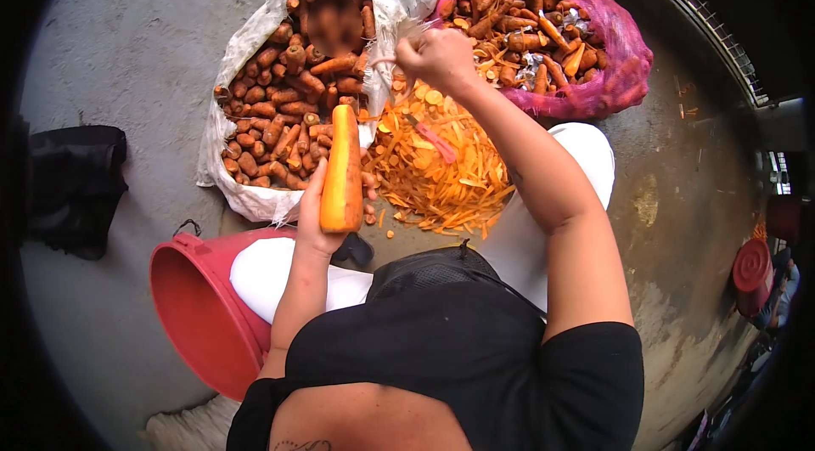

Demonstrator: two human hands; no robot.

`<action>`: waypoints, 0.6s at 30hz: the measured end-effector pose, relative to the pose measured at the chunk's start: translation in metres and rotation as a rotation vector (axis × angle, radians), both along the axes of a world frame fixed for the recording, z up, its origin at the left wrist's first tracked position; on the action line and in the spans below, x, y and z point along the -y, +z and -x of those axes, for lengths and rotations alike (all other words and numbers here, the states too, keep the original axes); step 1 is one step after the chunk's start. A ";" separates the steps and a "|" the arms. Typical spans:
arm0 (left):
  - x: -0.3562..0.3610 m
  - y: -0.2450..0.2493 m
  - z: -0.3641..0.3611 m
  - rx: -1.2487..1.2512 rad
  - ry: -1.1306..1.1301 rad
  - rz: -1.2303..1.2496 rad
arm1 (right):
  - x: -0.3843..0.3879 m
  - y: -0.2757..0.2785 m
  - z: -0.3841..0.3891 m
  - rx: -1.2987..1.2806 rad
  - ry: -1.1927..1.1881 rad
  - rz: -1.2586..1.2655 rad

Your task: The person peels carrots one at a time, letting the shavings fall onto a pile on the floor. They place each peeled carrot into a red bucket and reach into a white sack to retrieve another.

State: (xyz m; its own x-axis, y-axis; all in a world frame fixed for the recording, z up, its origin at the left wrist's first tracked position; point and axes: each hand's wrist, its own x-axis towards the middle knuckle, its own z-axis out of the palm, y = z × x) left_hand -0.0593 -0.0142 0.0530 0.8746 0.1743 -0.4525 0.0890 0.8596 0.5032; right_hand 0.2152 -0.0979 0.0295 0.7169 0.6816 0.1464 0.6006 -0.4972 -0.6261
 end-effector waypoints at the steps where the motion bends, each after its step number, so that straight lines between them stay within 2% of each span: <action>1: -0.001 -0.003 -0.001 -0.023 0.024 0.005 | 0.000 0.002 0.011 -0.011 0.077 -0.040; 3: -0.001 -0.014 -0.003 -0.064 0.073 0.017 | -0.004 0.002 0.028 0.029 0.200 0.004; 4: -0.001 -0.018 -0.005 -0.134 0.080 -0.029 | -0.004 0.004 0.039 0.071 0.275 -0.112; 6: 0.000 -0.020 -0.012 -0.090 0.076 0.026 | -0.001 0.015 0.059 0.144 0.431 -0.314; 7: 0.002 -0.022 -0.015 -0.069 0.074 0.054 | -0.001 0.013 0.067 0.144 0.485 -0.316; 8: 0.004 -0.026 -0.017 -0.187 0.118 0.078 | 0.000 0.013 0.074 0.187 0.519 -0.324; 10: 0.003 -0.044 -0.022 -0.218 0.135 0.119 | 0.004 0.022 0.084 0.243 0.602 -0.339; 18: 0.006 -0.041 -0.028 -0.233 0.080 0.201 | 0.007 0.015 0.086 0.278 0.647 -0.391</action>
State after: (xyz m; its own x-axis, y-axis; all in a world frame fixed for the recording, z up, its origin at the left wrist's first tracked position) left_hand -0.0308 -0.0203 0.0117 0.7302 0.1251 -0.6717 0.1100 0.9487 0.2963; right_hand 0.1288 -0.1050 0.0441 0.0998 0.8118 0.5753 0.8538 0.2270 -0.4685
